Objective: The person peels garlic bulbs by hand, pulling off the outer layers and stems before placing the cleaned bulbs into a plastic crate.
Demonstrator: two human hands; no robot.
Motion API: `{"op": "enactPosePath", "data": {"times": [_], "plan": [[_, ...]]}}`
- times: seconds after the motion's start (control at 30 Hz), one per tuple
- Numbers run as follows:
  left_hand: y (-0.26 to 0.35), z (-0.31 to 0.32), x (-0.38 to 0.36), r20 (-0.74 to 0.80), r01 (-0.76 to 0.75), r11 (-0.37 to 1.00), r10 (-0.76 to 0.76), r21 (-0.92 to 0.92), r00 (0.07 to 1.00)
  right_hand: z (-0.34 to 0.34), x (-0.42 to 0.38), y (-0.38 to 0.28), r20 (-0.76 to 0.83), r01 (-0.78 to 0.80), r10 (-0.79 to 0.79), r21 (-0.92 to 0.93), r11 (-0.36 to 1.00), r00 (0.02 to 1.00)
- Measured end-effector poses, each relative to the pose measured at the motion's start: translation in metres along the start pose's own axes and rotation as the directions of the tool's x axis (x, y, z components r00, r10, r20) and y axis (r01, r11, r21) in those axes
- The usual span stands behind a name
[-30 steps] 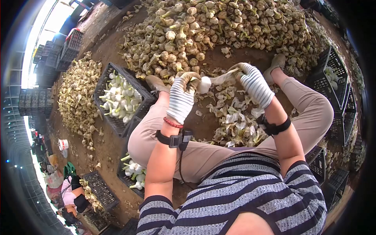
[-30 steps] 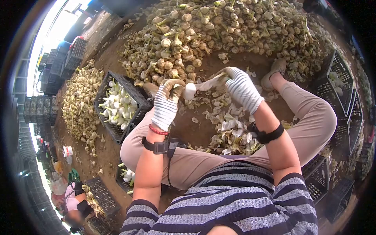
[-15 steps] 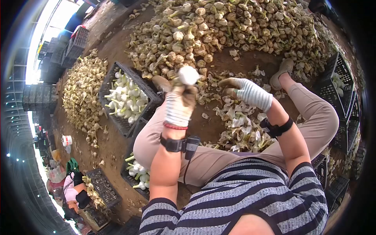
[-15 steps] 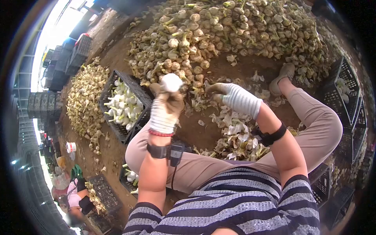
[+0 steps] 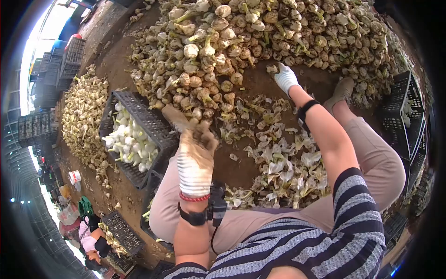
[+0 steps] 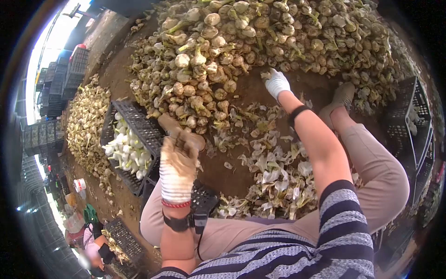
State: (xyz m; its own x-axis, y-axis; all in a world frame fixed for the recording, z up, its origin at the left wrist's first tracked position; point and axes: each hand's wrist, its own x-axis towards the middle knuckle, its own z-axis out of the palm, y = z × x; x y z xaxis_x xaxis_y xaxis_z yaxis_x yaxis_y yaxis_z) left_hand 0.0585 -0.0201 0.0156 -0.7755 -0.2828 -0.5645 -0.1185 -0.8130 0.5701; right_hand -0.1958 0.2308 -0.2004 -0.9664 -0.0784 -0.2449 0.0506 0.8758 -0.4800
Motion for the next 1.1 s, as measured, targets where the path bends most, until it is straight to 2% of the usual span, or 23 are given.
{"op": "enactPosePath", "data": {"times": [0.03, 0.07, 0.13, 0.2, 0.23, 0.27, 0.33, 0.4, 0.47, 0.5, 0.53, 0.6, 0.63, 0.67, 0.7, 0.73, 0.8, 0.87, 0.93, 0.97, 1.0, 1.07, 1.1], "plan": [[-0.001, -0.002, 0.004, 0.025, 0.020, 0.990, -0.024, 0.143, 0.999, 0.004, 0.010, -0.007, 0.049, -0.060, 0.063, -0.044, 0.997, 0.997], [-0.005, -0.002, 0.006, 0.017, 0.021, 0.989, -0.024, 0.147, 1.000, 0.006, 0.014, -0.012, 0.058, -0.061, 0.063, -0.040, 0.997, 0.996], [-0.014, 0.004, 0.007, 0.004, 0.005, 0.971, -0.006, 0.240, 1.000, 0.011, 0.020, -0.014, 0.115, -0.201, 0.203, -0.027, 0.979, 0.972], [-0.021, 0.004, 0.010, 0.009, -0.016, 0.952, 0.014, 0.304, 1.000, 0.018, 0.015, -0.014, 0.047, -0.194, 0.194, 0.000, 0.981, 0.980], [-0.024, 0.002, 0.011, 0.012, -0.037, 0.931, 0.035, 0.364, 0.999, 0.013, -0.003, -0.025, 0.091, -0.138, 0.118, 0.253, 0.958, 0.989], [-0.027, -0.001, 0.011, 0.016, -0.061, 0.906, 0.060, 0.419, 0.998, 0.004, -0.029, -0.041, 0.114, -0.081, 0.029, 0.489, 0.868, 0.993], [-0.033, -0.002, 0.013, -0.001, -0.090, 0.883, 0.102, 0.461, 0.995, -0.016, -0.083, -0.076, 0.096, 0.009, -0.173, 0.853, 0.522, 0.980], [-0.038, 0.003, 0.009, 0.153, -0.179, 0.886, 0.124, 0.429, 0.980, -0.026, -0.138, -0.102, 0.090, 0.016, -0.295, 0.942, 0.336, 0.951], [-0.036, 0.007, 0.005, 0.219, -0.156, 0.818, 0.038, 0.553, 0.975, -0.054, -0.188, -0.132, 0.054, 0.132, -0.392, 0.892, 0.431, 0.918], [-0.031, 0.010, -0.001, 0.301, -0.264, 0.720, 0.080, 0.642, 0.950, -0.053, -0.203, -0.139, -0.035, 0.267, -0.432, 0.830, 0.490, 0.901], [-0.025, 0.013, -0.007, 0.389, -0.371, 0.601, 0.108, 0.707, 0.915, -0.050, -0.211, -0.143, -0.206, 0.455, -0.481, 0.748, 0.484, 0.852], [-0.028, 0.011, 0.000, 0.281, -0.193, 0.928, 0.102, 0.318, 0.954, -0.079, -0.228, -0.151, 0.035, 0.227, -0.455, 0.831, 0.508, 0.890], [-0.023, 0.015, -0.005, 0.294, -0.202, 0.929, 0.108, 0.310, 0.950, -0.096, -0.232, -0.151, 0.124, 0.099, -0.440, 0.887, 0.450, 0.889], [-0.018, 0.020, -0.013, 0.335, -0.339, 0.838, 0.200, 0.429, 0.921, -0.112, -0.236, -0.151, 0.216, -0.038, -0.426, 0.921, 0.388, 0.878], [-0.017, 0.023, -0.020, 0.388, -0.461, 0.713, 0.280, 0.529, 0.878, -0.125, -0.240, -0.151, 0.231, -0.035, -0.425, 0.906, 0.421, 0.875], [-0.020, 0.022, -0.022, 0.402, -0.466, 0.717, 0.276, 0.519, 0.873, -0.129, -0.242, -0.148, 0.147, 0.029, -0.506, 0.946, 0.323, 0.850], [-0.028, 0.020, -0.024, 0.508, -0.676, 0.506, 0.446, 0.536, 0.737, -0.118, -0.248, -0.150, 0.085, -0.023, -0.499, 0.991, 0.128, 0.863], [-0.028, 0.021, -0.029, 0.548, -0.680, 0.516, 0.408, 0.521, 0.730, -0.111, -0.254, -0.160, -0.002, 0.053, -0.511, 0.995, 0.085, 0.860], [-0.028, 0.016, -0.024, 0.689, -0.832, 0.089, 0.516, 0.547, 0.509, -0.109, -0.258, -0.172, -0.081, 0.121, -0.531, 0.992, 0.042, 0.844], [-0.030, 0.016, -0.023, 0.672, -0.839, 0.156, 0.531, 0.521, 0.515, -0.112, -0.260, -0.178, -0.047, 0.103, -0.485, 0.991, 0.089, 0.873], [-0.031, 0.013, -0.024, 0.672, -0.840, 0.156, 0.533, 0.519, 0.514, -0.114, -0.263, -0.182, -0.013, 0.080, -0.437, 0.988, 0.135, 0.899], [-0.026, 0.020, -0.037, 0.557, -0.708, 0.524, 0.444, 0.474, 0.702, -0.117, -0.266, -0.184, 0.028, 0.045, -0.404, 0.984, 0.170, 0.914], [-0.022, 0.023, -0.044, 0.535, -0.660, 0.592, 0.407, 0.463, 0.741, -0.116, -0.266, -0.180, 0.011, 0.094, -0.432, 0.971, 0.220, 0.902]]}}
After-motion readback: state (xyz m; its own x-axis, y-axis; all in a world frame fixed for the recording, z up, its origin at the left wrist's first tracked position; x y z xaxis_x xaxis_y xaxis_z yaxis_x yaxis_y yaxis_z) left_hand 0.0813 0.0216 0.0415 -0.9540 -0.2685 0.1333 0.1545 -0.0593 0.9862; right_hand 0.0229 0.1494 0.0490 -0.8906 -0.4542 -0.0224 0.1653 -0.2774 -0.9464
